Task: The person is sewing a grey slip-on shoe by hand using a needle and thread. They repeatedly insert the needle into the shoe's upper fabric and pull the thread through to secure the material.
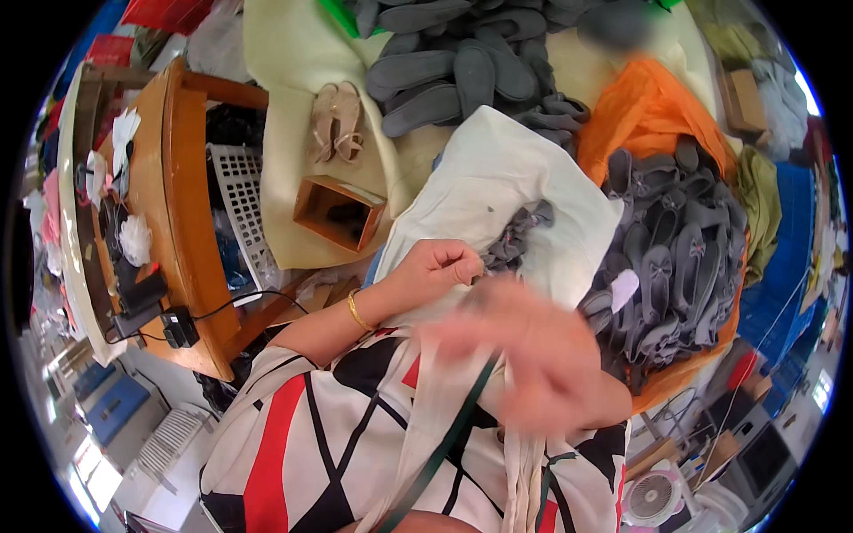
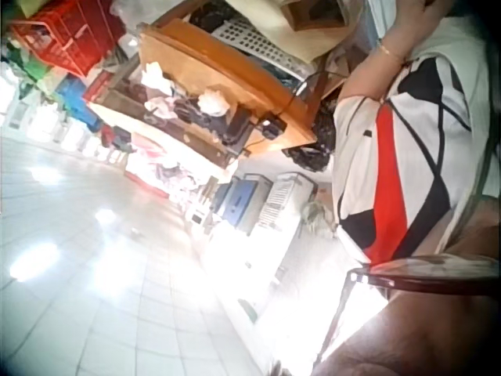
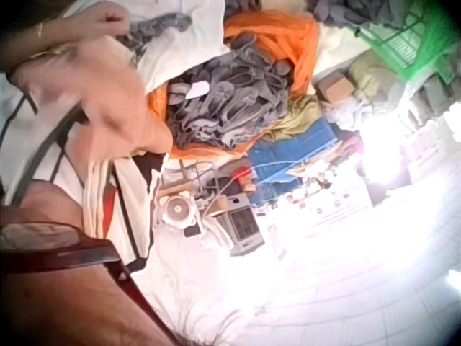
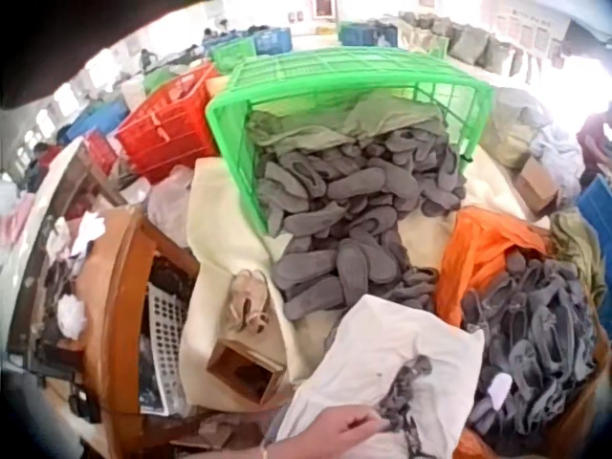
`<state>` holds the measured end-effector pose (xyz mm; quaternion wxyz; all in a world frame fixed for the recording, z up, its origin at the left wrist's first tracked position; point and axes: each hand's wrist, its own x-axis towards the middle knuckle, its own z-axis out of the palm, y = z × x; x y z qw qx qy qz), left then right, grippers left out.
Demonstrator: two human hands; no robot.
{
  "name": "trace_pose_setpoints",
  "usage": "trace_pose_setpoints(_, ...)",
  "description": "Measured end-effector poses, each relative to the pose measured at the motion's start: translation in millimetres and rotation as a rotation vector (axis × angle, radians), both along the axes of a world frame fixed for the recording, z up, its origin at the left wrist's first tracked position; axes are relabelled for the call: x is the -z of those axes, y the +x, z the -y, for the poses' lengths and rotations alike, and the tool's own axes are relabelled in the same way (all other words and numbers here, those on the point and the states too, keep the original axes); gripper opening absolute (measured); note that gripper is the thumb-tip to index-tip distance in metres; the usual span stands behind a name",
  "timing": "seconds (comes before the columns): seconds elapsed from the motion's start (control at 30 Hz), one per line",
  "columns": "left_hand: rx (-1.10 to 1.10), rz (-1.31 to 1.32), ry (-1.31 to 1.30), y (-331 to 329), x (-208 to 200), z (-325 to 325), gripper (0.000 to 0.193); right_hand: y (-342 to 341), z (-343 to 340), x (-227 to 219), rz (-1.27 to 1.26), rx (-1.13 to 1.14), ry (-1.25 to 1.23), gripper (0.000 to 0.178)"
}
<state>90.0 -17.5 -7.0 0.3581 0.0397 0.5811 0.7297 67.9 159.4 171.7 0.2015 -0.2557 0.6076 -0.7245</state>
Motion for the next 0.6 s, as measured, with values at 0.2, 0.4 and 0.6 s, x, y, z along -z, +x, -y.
trace_pose_setpoints(0.2, -0.265, 0.533, 0.553, -12.1, 3.7, 16.9, 0.058, -7.4, 24.1, 128.0, -0.573, 0.304, 0.978, 0.041)
trace_pose_setpoints(0.4, -0.369, 0.428, 0.446, -19.9, 40.7, 51.3, 0.054, -18.2, 17.1, 157.0, -0.508, 0.29, 1.02, 0.027)
trace_pose_setpoints(0.6, -0.556, 0.328, -0.324, -31.7, 184.0, 91.8, 0.025, -44.5, 26.1, 186.6, -0.228, 0.405, 0.836, 0.014)
